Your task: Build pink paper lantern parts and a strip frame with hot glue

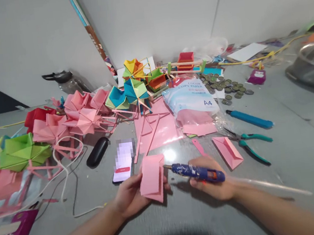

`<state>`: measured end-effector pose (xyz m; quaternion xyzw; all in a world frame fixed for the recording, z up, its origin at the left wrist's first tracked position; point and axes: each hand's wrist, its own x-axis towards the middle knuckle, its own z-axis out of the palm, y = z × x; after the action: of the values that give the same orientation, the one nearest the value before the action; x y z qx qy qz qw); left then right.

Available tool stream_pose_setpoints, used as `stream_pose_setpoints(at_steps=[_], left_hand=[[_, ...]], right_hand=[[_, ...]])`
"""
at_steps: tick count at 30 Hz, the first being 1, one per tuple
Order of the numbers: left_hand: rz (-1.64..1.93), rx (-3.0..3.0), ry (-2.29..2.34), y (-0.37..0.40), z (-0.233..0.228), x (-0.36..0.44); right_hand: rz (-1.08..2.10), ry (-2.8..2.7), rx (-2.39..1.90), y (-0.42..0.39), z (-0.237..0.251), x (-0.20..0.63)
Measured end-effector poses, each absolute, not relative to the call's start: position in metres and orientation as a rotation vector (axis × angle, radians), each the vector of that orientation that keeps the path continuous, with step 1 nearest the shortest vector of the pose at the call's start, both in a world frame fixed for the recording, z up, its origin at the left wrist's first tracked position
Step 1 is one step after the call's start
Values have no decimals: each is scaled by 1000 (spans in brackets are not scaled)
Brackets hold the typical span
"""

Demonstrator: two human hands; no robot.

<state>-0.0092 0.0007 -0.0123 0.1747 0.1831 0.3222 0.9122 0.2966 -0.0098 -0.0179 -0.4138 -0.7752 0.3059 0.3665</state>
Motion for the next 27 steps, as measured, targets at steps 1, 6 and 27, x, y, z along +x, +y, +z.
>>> stream_pose_setpoints(at_steps=[1, 6, 27], left_hand=[[645, 341, 380, -1, -11, -8], [578, 350, 403, -6, -6, -3], [759, 541, 551, 3, -13, 0]], right_hand=[[760, -1945, -1053, -11, -22, 296], [824, -1801, -987, -20, -35, 292], [1101, -1996, -667, -6, 5, 280]])
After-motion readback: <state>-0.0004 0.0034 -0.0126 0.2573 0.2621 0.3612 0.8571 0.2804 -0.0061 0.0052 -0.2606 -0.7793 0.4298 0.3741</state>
